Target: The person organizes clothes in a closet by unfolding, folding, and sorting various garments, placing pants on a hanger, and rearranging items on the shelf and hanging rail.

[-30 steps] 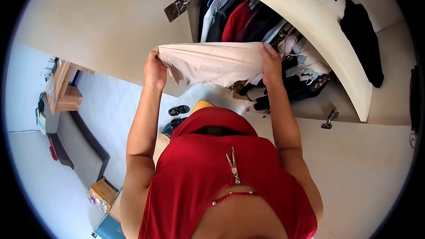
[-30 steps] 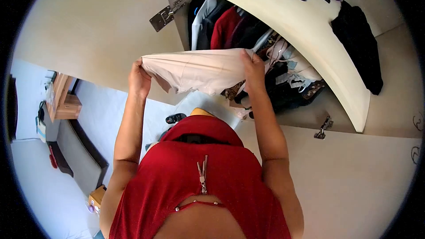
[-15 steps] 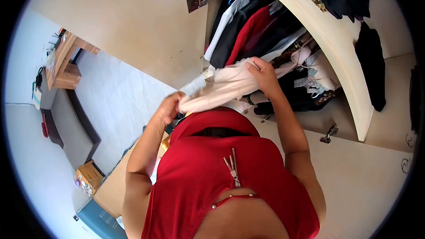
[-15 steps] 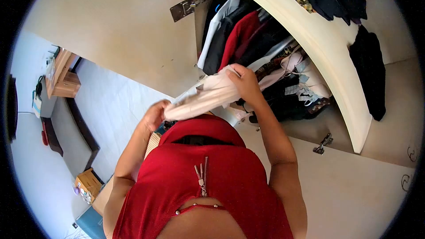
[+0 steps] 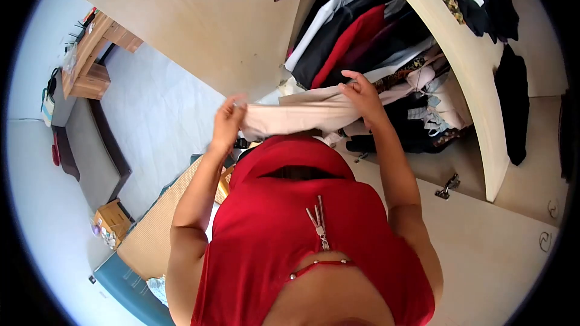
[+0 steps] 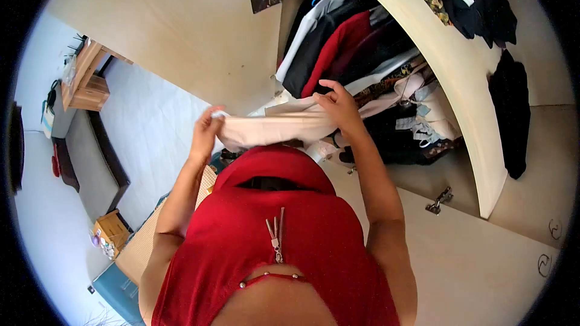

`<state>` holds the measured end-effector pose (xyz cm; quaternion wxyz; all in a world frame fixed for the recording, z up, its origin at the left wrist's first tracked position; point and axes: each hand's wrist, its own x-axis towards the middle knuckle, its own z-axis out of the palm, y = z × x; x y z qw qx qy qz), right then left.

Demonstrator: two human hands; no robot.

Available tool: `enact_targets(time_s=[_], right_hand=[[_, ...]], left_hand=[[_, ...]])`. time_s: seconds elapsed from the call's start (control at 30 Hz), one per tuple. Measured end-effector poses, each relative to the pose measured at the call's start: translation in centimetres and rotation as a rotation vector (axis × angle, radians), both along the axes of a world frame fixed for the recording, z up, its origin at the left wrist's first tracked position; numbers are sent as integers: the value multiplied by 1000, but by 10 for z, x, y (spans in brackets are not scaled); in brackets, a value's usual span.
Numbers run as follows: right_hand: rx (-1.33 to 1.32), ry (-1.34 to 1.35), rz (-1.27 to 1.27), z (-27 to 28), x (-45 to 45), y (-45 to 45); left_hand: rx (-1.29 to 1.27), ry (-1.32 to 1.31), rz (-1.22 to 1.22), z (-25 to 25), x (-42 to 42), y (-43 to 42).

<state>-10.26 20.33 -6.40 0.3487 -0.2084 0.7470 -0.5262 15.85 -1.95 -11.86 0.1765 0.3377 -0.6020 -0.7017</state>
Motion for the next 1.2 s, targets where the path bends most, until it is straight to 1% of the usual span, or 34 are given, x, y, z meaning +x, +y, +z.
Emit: enact_targets(time_s=[0.07, 0.1, 0.17, 0.27, 0.33, 0.37, 0.47, 0.5, 0.53, 0.6, 0.67, 0.7, 0.73, 0.77, 0.8, 0.83, 0.93, 0.97, 1.0, 1.03, 1.07, 1.1, 1.13, 1.17, 1.2], right_hand=[[23, -114, -11, -8, -1, 6], [59, -193, 25, -6, -1, 9], [77, -232, 51, -16, 3, 13], [118, -262, 84, -30, 13, 19], [105, -247, 140, -38, 22, 23], [108, -172, 179, -49, 27, 28], [355, -243, 424, -54, 37, 40], [399, -234, 487, -42, 45, 39], [279, -136, 488, -38, 57, 46], [287, -179, 500, -39, 50, 57], [237, -72, 593, -55, 40, 75], [213, -19, 639, -62, 37, 83], [170, 10, 644, -64, 37, 87], [127, 41, 651, -65, 36, 92], [84, 74, 658, -63, 37, 95], [55, 34, 633, -61, 37, 97], [121, -192, 469, -54, 43, 92], [-14, -199, 425, -84, 44, 96], [97, -284, 377, -99, 44, 93], [149, -215, 356, -139, 45, 95], [200, -144, 328, -168, 44, 94], [191, -81, 265, -152, 42, 85], [182, -19, 202, -120, 45, 73], [-46, -137, 67, -98, 49, 65], [-97, -163, -34, -87, 49, 57]], left_hand=[[-143, 57, 113, 21, -4, -6], [-306, 10, 102, 36, -3, -4], [-640, -74, 83, 59, -5, -3], [-777, 20, 86, 54, -3, -4], [-689, 25, 102, 61, 1, 1], [-646, 29, 108, 63, 3, 3], [-685, -35, 18, 48, 19, 0], [-628, -229, -161, 45, 33, -2], [-572, -410, -361, 43, 45, -6], [-555, -480, -554, 24, 65, -9], [-316, -302, -605, -11, 89, -5], [-129, -320, -592, -17, 95, 1], [57, -340, -575, -11, 89, 6], [74, -463, -582, -1, 84, 6], [93, -463, -642, 7, 77, 6], [100, -428, -654, 2, 75, 4], [135, -359, -698, -21, 72, 2], [253, -337, -613, -25, 70, 6], [284, -395, -622, -26, 64, 6], [202, -375, -594, -25, 59, 10], [118, -350, -568, -25, 54, 12], [-90, -299, -566, -38, 51, 9], [-295, -242, -554, -53, 46, 5], [-307, -276, -491, -55, 34, 8], [-282, -349, -408, -52, 21, 9]])
